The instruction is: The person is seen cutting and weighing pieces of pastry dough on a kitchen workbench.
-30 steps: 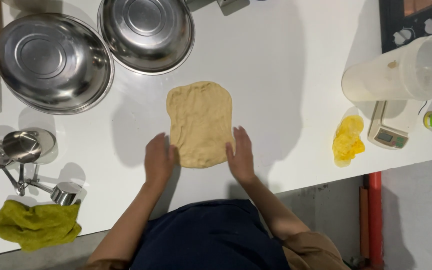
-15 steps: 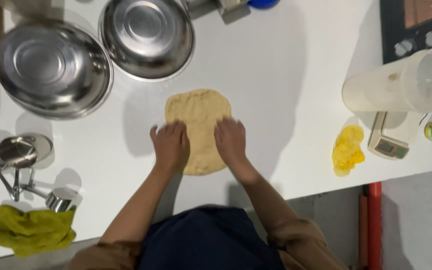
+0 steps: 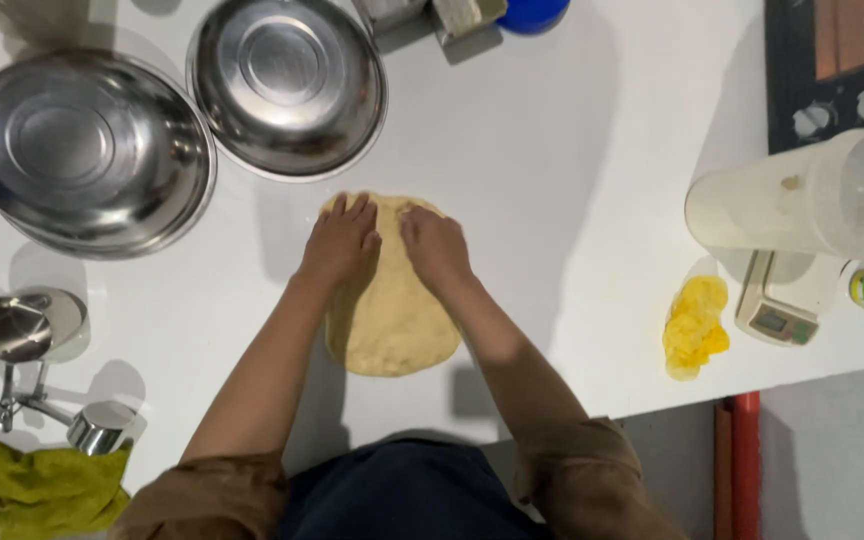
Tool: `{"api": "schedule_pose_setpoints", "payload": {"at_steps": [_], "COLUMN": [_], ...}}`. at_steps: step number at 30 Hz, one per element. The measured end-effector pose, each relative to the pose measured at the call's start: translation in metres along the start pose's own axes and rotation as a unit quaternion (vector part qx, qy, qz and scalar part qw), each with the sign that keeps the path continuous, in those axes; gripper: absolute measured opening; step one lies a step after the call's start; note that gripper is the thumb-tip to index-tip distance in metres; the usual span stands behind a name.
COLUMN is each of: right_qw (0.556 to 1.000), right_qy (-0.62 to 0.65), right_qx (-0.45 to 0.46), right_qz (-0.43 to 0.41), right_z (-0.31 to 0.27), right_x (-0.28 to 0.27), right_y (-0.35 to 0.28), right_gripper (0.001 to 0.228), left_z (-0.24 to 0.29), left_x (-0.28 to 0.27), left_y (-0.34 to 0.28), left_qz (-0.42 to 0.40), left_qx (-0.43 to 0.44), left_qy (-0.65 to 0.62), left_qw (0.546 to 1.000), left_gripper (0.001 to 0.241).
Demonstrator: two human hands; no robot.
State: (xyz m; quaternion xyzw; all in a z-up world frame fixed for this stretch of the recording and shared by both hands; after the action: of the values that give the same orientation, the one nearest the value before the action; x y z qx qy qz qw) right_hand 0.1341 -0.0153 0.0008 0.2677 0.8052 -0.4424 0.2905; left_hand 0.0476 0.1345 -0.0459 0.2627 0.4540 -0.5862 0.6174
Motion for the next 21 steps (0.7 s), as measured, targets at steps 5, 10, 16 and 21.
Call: {"api": "schedule_pose_setpoints", "payload": {"at_steps": [5, 10, 16, 21], "right_qw": [0.963, 0.945, 0.995, 0.97], "right_qy": [0.018, -0.054, 0.061, -0.057], "right_qx": [-0.198, -0.262, -0.084, -0.166], "right_qz": [0.181, 0.19, 0.01, 0.168], "right_z": [0.034, 0.03, 0.02, 0.059], "right_x": [0.046, 0.061, 0.017, 0.066], "right_y": [0.012, 0.042, 0.031, 0.011], "right_gripper": [0.048, 0.06, 0.052, 0.068], "left_z": [0.007, 0.006, 0.013, -0.005], "left_x": [0.021, 0.03, -0.01, 0.043], "left_y": [-0.011, 0.005, 0.007, -0.033], "left_qz": [0.049, 0.133, 0.026, 0.115], "left_qx": [-0.021, 0.06, -0.019, -0.057], "left_qy": [0.033, 0.051, -0.018, 0.051], "left_qw": [0.998, 0.988, 0.999, 0.99], "left_gripper": [0.057, 0.058, 0.058, 0.068]}}
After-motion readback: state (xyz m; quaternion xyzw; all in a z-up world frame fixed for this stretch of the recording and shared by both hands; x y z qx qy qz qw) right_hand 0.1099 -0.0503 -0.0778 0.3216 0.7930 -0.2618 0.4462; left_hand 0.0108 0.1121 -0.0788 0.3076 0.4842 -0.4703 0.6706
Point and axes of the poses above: each hand's wrist, its own y-axis towards the middle knuckle, its own x-axis out of the palm, z = x × y, the point moved 1 cm from there along y, towards the middle knuckle, and after that the axes turned 6 degrees about y, right-handed, at the moved point
